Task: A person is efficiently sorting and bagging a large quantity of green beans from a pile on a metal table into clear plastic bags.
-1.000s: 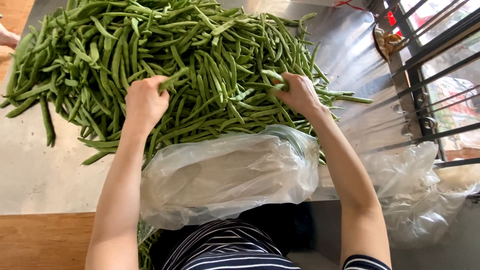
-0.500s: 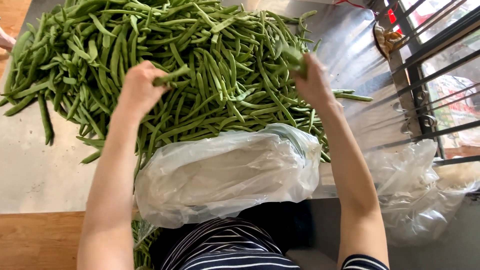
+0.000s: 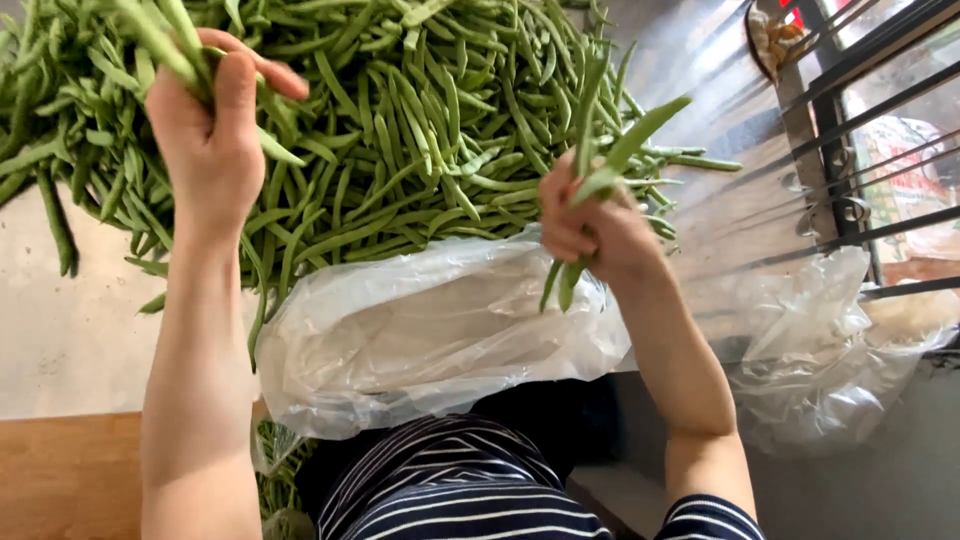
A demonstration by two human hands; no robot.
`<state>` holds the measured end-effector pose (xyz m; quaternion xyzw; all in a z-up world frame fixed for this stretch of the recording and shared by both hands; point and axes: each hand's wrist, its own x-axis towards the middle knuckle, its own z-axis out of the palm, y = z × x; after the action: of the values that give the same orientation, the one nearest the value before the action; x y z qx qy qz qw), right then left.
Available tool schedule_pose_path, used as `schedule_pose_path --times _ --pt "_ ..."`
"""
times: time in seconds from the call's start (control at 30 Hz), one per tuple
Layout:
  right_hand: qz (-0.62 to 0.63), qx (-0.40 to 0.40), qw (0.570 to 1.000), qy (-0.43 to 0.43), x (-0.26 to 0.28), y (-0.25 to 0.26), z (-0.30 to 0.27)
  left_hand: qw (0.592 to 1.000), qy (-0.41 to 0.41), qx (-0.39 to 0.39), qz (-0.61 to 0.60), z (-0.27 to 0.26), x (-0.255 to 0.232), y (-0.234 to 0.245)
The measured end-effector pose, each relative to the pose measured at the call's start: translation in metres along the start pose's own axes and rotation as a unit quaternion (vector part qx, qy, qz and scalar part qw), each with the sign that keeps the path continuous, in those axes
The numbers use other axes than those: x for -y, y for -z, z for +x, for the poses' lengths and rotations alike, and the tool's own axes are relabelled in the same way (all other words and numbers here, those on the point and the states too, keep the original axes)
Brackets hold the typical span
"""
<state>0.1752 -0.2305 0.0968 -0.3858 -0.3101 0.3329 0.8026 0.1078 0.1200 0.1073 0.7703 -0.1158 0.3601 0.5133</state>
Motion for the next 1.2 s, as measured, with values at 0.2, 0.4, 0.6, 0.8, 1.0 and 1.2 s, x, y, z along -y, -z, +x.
schedule_pose_path --times 0.2,0.4,0.6,0.8,1.0,1.2 --pt "-0.312 0.091 0.931 -0.163 -0.049 0.003 -0.011 0.986 0.065 0.043 -0.145 -0.037 -0.083 -0.030" --pt "-0.503 0.048 0.754 -0.420 -0.099 0.034 -0.025 0.918 0.104 0.374 -0.080 -0.126 -0.064 -0.091" --pt "-0.637 0.111 0.702 -0.298 -0.111 0.029 -0.039 0.810 0.161 0.548 0.129 -0.207 0.027 -0.118" --pt "-0.697 0.076 0.615 -0.362 -0.121 0.028 -0.058 0.795 0.173 0.536 0.225 -0.217 0.036 -0.113" --pt "-0.617 0.055 0.730 -0.290 -0.050 -0.009 -0.072 0.776 0.181 0.517 0.312 -0.205 0.039 -0.113" --pt "-0.616 0.032 0.743 -0.261 -0.008 -0.022 -0.104 0.796 0.172 0.473 0.336 -0.207 0.016 -0.111"
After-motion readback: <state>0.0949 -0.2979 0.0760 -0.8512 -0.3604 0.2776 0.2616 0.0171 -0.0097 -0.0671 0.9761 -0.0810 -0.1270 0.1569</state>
